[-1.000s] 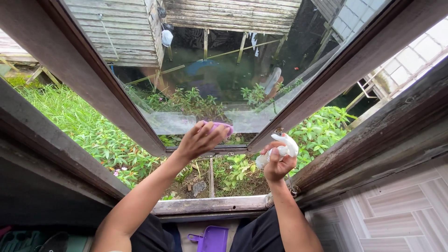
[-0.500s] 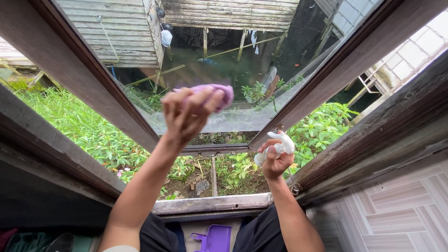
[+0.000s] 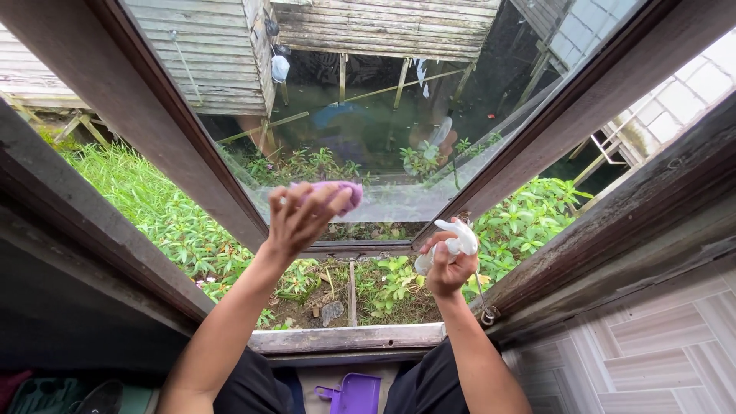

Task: The person cleans a window pane using a spray bottle and a cloth. They repeatedly spray the glass and wipe it in circular and linear motions, focusing on different sections of the window throughout the clip.

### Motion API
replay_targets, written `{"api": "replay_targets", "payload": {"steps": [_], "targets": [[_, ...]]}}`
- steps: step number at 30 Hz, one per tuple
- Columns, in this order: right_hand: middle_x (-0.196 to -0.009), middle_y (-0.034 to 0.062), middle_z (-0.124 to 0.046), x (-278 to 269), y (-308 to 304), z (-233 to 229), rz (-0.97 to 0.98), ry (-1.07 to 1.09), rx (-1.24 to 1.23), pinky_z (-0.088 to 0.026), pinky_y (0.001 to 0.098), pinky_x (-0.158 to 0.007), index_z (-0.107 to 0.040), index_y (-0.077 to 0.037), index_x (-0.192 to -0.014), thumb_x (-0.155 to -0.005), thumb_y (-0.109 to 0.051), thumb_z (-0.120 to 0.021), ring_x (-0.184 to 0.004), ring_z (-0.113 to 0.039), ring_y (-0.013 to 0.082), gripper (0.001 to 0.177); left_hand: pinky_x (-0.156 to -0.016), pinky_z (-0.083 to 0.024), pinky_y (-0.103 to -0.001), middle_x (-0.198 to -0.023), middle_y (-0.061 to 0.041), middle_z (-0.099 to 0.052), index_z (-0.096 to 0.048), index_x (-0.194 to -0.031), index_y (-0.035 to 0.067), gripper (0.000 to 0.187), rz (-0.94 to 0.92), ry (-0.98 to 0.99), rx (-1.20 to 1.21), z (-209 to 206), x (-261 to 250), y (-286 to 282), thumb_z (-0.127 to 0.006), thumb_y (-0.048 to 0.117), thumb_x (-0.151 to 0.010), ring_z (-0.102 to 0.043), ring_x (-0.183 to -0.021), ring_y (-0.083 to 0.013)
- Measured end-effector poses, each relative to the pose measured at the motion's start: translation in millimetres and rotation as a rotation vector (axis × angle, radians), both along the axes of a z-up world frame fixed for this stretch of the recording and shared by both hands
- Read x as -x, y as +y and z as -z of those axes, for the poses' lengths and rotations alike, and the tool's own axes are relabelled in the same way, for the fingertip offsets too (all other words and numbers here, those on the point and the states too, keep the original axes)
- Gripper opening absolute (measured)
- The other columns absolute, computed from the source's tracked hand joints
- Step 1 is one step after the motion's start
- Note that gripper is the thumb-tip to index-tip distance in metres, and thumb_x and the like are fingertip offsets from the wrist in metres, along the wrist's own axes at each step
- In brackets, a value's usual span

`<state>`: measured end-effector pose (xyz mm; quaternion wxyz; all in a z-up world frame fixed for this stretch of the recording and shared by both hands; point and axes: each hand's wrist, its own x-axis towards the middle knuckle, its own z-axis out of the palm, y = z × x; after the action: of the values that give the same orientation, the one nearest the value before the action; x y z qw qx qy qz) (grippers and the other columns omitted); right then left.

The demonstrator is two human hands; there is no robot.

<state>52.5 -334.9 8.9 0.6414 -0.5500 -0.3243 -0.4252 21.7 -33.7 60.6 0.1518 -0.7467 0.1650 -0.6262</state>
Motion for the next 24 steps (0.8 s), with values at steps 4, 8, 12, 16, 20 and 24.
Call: {"api": "replay_targets", "payload": {"steps": [4,8,12,16,20,24], "targets": [[-0.065,0.0121,-0.064,-19.5,-4.4,22.7,-0.027,-0.006,-0.011,-0.056,0.0309,-0.042,-0.050,0.013,-0.133,-0.102,-0.021,-0.057,-0.044,-0.064,0.0164,0.047,-0.086,-0.030,-0.039,-0.123,0.009,-0.061,-0.067,-0.130,0.039,0.061,0.040,-0.087,0.105,-30.6,-2.1,-2.8,-0.084,0.016,-0.076,-0.046,-0.106,-0.0185],[-0.066,0.0135,-0.063,-14.8,10.4,13.1,0.000,-0.011,-0.012,-0.056,0.0318,-0.043,-0.048,0.012,-0.134,-0.104,-0.021,-0.054,-0.045,-0.063,0.0169,0.046,-0.089,-0.029,-0.040,-0.128,0.011,-0.063,-0.066,-0.129,0.039,0.061,0.090,-0.082,0.075,-27.9,-13.6,-36.7,-0.086,0.017,-0.076,-0.046,-0.109,-0.0178],[-0.065,0.0126,-0.064,-7.4,27.1,-2.1,-0.020,-0.046,-0.001,-0.056,0.0297,-0.043,-0.049,0.012,-0.135,-0.103,-0.020,-0.056,-0.044,-0.063,0.0163,0.046,-0.091,-0.032,-0.042,-0.124,0.012,-0.062,-0.067,-0.121,0.036,0.055,0.088,0.066,-0.061,24.8,-20.7,-45.5,-0.088,0.024,-0.071,-0.044,-0.112,-0.0185],[-0.061,0.0156,-0.062,-22.7,37.1,12.8,-0.066,-0.059,-0.017,-0.053,0.0338,-0.038,-0.048,0.014,-0.125,-0.099,-0.015,-0.058,-0.038,-0.062,0.0224,0.040,-0.090,-0.032,-0.041,-0.122,0.010,-0.061,-0.066,-0.117,0.036,0.053,0.058,0.104,-0.086,46.9,-10.9,-11.4,-0.086,0.024,-0.070,-0.044,-0.109,-0.0179],[-0.061,0.0169,-0.062,-26.6,45.5,19.2,-0.093,-0.049,-0.034,-0.053,0.0343,-0.039,-0.050,0.011,-0.125,-0.101,-0.015,-0.057,-0.039,-0.062,0.0222,0.036,-0.091,-0.029,-0.041,-0.122,0.009,-0.061,-0.066,-0.121,0.036,0.059,0.010,0.014,-0.053,17.3,3.8,12.8,-0.086,0.022,-0.068,-0.044,-0.110,-0.0185],[-0.062,0.0194,-0.061,-24.8,52.8,15.0,-0.090,-0.044,-0.041,-0.051,0.0353,-0.037,-0.050,0.013,-0.127,-0.102,-0.016,-0.056,-0.039,-0.061,0.0231,0.039,-0.092,-0.028,-0.044,-0.122,0.010,-0.064,-0.068,-0.126,0.039,0.064,-0.058,-0.153,0.017,-49.8,23.8,31.3,-0.085,0.019,-0.068,-0.043,-0.109,-0.0200]]}}
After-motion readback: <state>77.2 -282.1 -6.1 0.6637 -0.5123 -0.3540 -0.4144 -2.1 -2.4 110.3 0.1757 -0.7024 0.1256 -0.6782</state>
